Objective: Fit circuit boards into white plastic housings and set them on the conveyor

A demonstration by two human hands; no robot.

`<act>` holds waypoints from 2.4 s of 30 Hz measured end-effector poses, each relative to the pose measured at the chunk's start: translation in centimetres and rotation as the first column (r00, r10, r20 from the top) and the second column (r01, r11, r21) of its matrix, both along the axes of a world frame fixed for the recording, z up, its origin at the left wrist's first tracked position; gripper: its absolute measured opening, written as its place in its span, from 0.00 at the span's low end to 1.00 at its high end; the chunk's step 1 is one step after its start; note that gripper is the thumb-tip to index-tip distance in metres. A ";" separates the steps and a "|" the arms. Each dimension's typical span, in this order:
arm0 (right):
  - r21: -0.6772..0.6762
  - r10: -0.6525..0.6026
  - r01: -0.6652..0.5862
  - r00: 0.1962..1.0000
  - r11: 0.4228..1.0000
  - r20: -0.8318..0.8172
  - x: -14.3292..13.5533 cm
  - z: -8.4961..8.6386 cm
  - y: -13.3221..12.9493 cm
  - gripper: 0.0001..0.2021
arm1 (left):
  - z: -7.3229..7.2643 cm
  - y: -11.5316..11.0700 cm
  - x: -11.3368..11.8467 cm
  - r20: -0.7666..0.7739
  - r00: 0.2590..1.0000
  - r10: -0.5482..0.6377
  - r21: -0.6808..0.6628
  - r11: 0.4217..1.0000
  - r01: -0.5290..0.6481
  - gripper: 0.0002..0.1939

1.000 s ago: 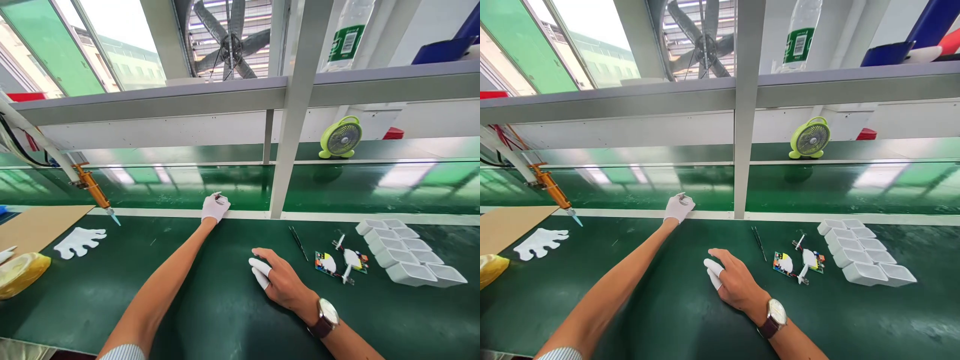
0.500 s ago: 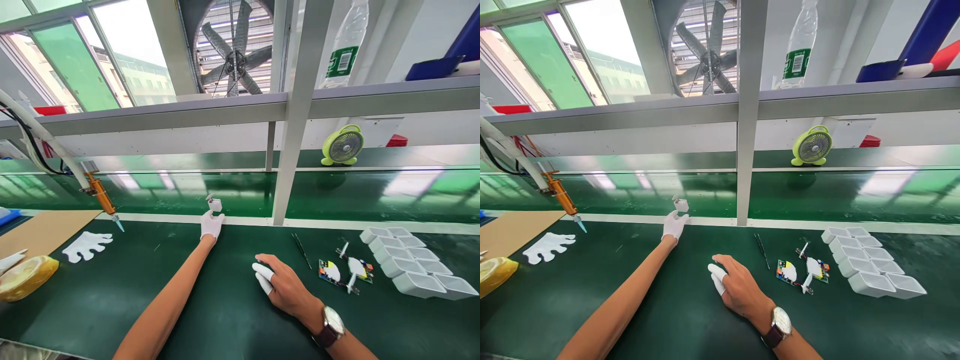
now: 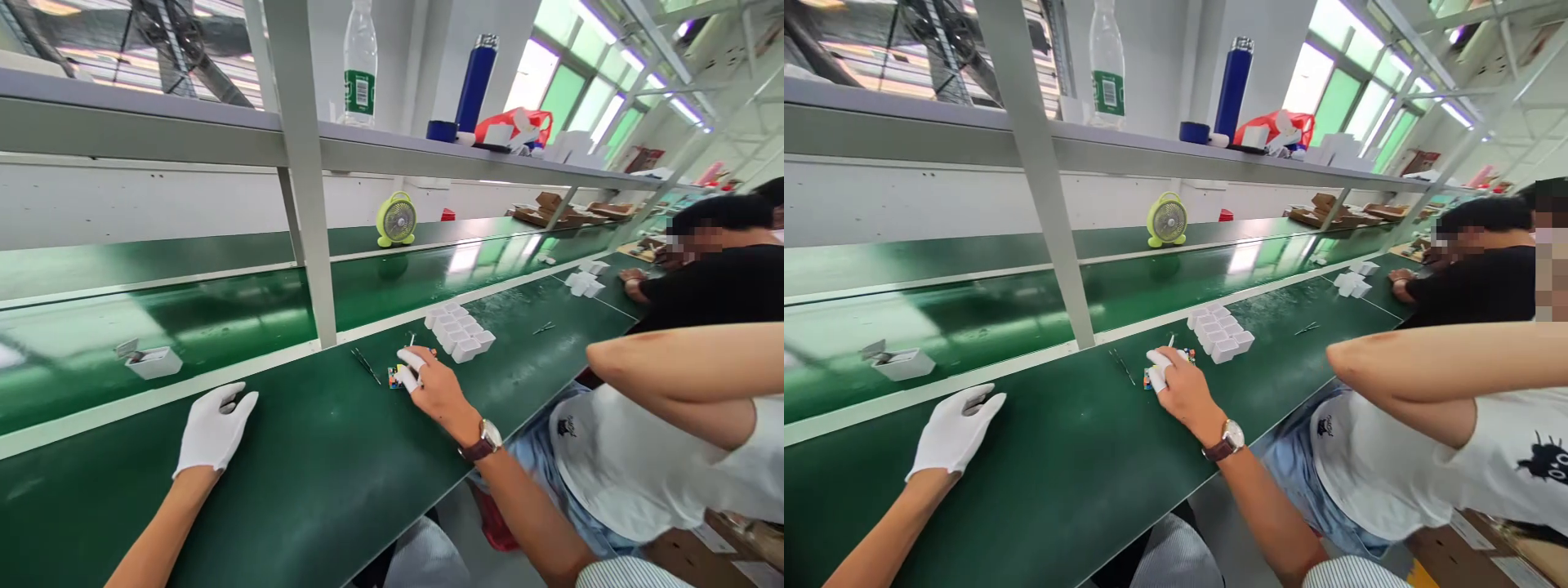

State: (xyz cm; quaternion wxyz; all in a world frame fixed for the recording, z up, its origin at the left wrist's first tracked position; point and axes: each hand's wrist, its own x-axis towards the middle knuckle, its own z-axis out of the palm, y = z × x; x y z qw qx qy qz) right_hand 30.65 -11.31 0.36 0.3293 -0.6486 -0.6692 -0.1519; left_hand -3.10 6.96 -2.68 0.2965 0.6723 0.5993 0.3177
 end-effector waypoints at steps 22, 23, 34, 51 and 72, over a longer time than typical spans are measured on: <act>0.011 0.312 -0.312 0.948 0.950 -0.068 -2.4 1.3 -3.4 0.23 | 3.0 -10.1 8.4 0.187 0.826 -0.532 0.043 0.844 0.534 0.42; -0.013 0.408 -0.409 0.912 0.913 -0.046 -4.0 1.4 -3.0 0.25 | 2.9 -10.5 9.2 0.252 0.784 -0.567 0.025 0.814 0.580 0.44; -0.320 0.122 -0.087 0.988 0.943 0.091 -0.4 -0.7 1.3 0.28 | 1.7 -7.2 5.1 0.078 0.964 -0.254 0.064 0.966 0.250 0.26; -0.294 0.321 -0.332 0.943 0.896 -0.088 -5.0 1.4 2.2 0.28 | 0.6 -7.2 4.4 0.173 0.957 -0.234 0.131 0.968 0.213 0.26; -0.418 0.409 -0.587 0.798 0.693 -0.443 -7.0 -3.5 6.8 0.29 | -0.4 -6.6 3.5 0.073 0.981 -0.179 0.371 0.918 0.140 0.20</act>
